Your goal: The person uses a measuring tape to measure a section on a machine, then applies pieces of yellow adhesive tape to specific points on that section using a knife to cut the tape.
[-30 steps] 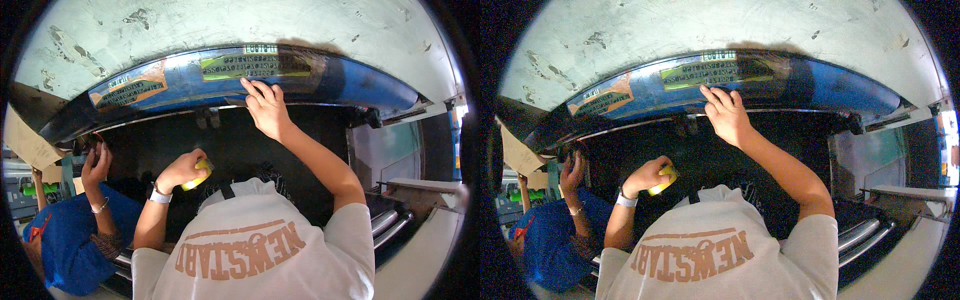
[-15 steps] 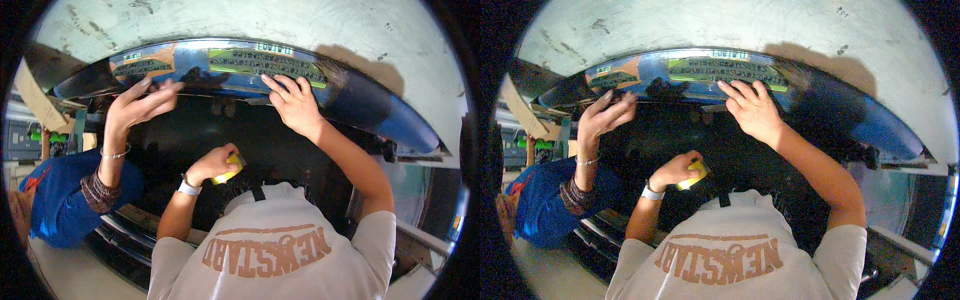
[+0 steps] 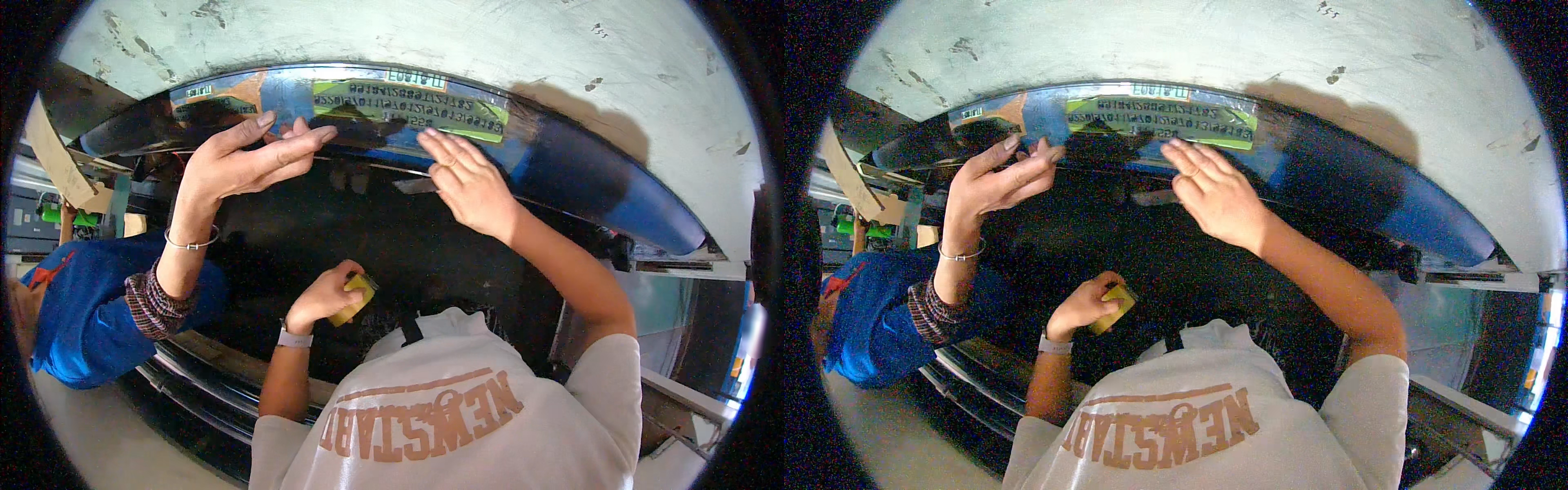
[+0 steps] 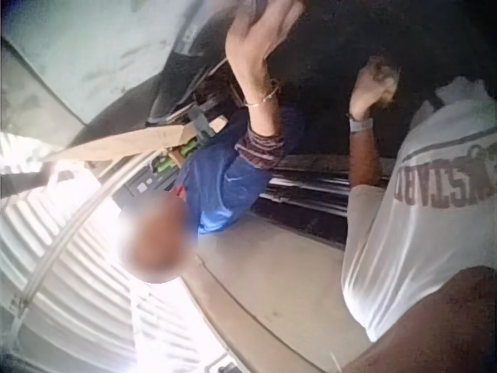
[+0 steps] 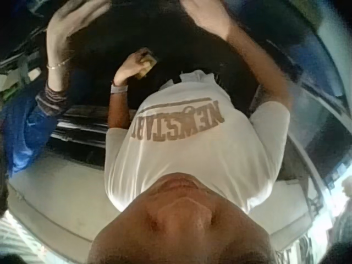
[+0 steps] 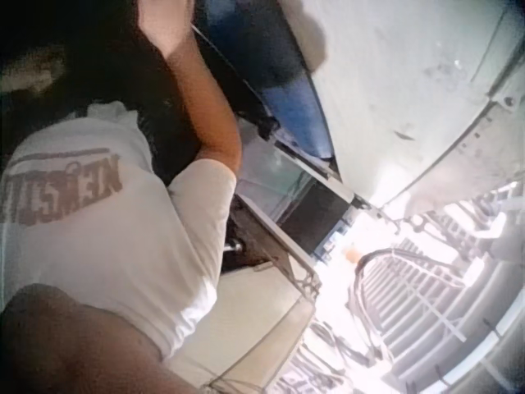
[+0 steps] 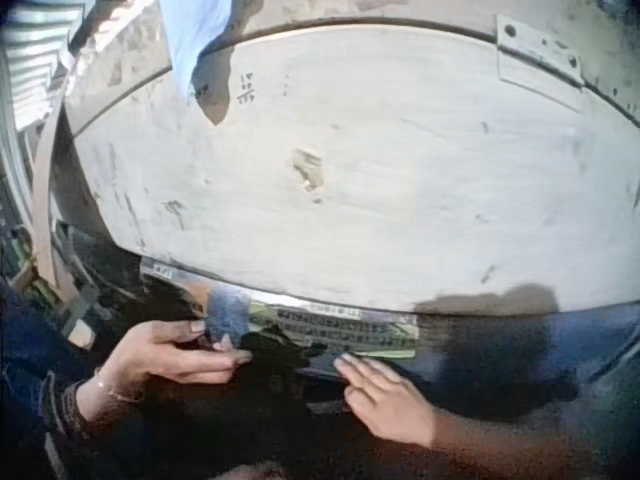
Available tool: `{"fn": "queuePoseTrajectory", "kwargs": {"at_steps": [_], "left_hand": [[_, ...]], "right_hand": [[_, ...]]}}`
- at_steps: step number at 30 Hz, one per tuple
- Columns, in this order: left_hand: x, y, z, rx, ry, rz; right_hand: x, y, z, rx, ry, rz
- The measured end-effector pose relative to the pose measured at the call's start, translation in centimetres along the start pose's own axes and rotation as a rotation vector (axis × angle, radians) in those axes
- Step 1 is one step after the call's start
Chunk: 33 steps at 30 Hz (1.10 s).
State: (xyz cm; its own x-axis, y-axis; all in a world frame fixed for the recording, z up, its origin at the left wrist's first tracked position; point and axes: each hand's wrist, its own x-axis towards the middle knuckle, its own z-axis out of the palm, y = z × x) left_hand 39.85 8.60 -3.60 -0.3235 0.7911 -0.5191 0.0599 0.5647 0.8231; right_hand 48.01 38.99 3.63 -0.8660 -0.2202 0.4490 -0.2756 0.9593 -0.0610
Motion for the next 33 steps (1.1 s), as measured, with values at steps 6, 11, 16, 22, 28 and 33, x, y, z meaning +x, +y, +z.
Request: {"fn": "queuePoseTrajectory", "kwargs": {"at_steps": [6, 11, 16, 22, 28, 33], "left_hand": [[-0.3, 0.3, 2.5, -0.046, 0.080, 0.089], [2.1, 1.8, 3.4, -0.040, 0.004, 0.091], [2.5, 2.9, 5.1, -0.322, -0.003, 0.039], [1.2, 2.3, 7.4, -0.499, 0.097, 0.097], [0.2, 3.4, 7.7, -0.515, 0.105, 0.083], [-0.6, 2.7, 5.6, -0.459, 0.028, 0.047]], "right_hand": [[-2.9, 2.5, -1.6, -0.061, 0.027, -0.023], [-6.9, 4.4, -2.9, -0.069, 0.026, 0.031], [-9.2, 3.3, -4.4, 0.010, -0.027, 0.148], [-10.3, -1.6, -4.4, 0.196, -0.063, 0.089], [-13.2, -6.4, -1.1, 0.404, 0.163, 0.388], [-14.8, -7.3, 1.0, 0.521, 0.485, 0.836]]}}
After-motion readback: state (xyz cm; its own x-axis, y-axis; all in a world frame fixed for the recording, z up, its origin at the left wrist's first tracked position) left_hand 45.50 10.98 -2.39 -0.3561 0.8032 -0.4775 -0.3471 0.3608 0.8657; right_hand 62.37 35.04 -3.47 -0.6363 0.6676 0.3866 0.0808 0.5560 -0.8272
